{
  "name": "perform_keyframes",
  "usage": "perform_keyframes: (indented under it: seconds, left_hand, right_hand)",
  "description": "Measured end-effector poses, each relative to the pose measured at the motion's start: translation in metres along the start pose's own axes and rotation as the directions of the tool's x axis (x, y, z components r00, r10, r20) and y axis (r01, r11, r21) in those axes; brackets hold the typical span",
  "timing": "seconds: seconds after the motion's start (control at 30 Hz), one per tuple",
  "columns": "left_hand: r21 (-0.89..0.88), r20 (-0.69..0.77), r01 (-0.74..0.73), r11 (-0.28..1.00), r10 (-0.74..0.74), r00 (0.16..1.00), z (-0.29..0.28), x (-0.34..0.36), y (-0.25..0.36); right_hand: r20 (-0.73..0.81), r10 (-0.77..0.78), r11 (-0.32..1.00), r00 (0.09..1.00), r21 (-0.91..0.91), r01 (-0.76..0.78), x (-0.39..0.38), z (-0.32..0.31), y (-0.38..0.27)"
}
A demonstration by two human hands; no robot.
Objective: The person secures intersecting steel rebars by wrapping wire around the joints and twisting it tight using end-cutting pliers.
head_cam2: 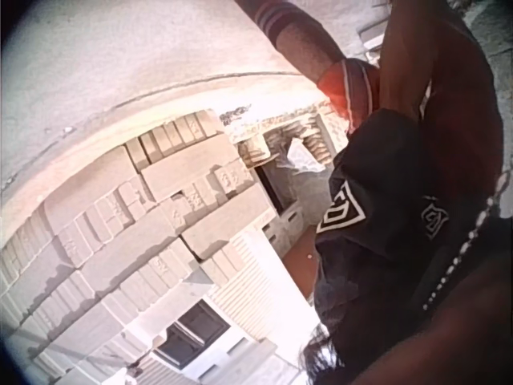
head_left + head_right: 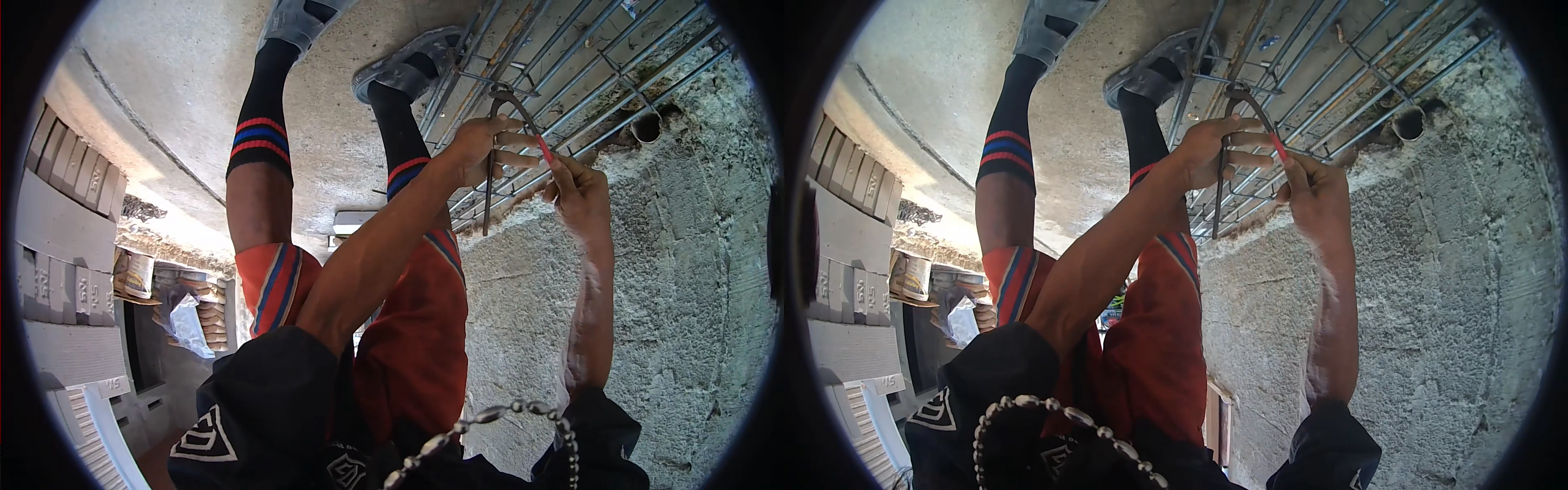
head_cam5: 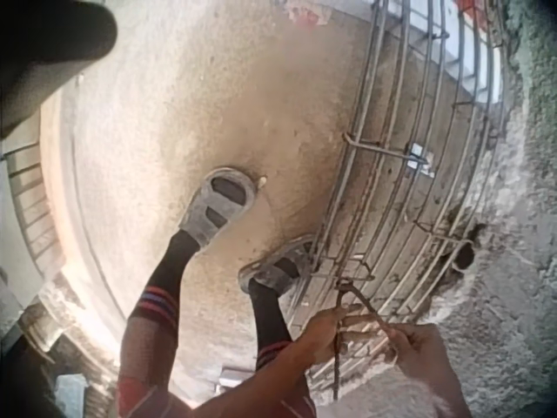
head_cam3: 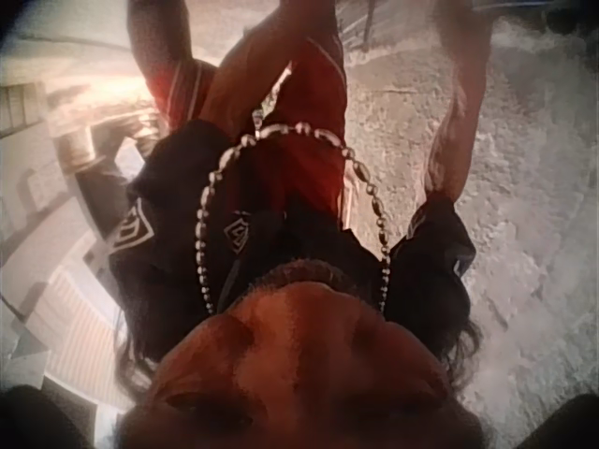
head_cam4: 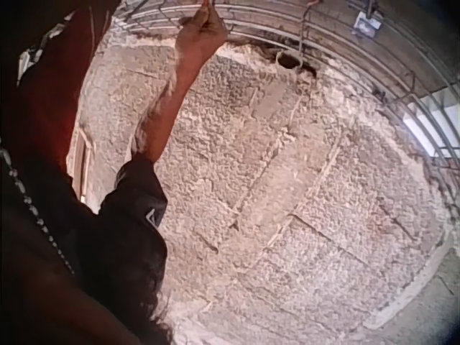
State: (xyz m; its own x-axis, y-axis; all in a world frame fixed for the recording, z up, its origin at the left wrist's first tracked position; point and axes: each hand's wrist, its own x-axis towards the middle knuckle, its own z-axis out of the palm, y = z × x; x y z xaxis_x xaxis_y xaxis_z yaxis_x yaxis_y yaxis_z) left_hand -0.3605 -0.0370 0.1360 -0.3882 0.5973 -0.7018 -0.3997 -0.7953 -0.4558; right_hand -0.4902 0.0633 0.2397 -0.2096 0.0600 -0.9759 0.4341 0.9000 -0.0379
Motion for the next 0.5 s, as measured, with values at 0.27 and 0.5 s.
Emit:
perform_keyframes:
  seconds: [0.27, 0.5]
  left_hand:
    - [-0.416, -0.026, -0.12, 0.902, 0.12, 0.992, 0.005, 0.027, -0.014]
    - [-0.601, 0.024, -0.154, 0.784, 0.21, 0.977, 0.026, 0.039, -0.016]
  right_hand:
    - [-0.006, 0.058, 0.998, 0.998, 0.005, -0.058, -0.003, 0.011, -0.017]
    - [0.107, 0.249, 0.964, 0.963, 0.065, -0.257, 0.009, -0.004, -0.024]
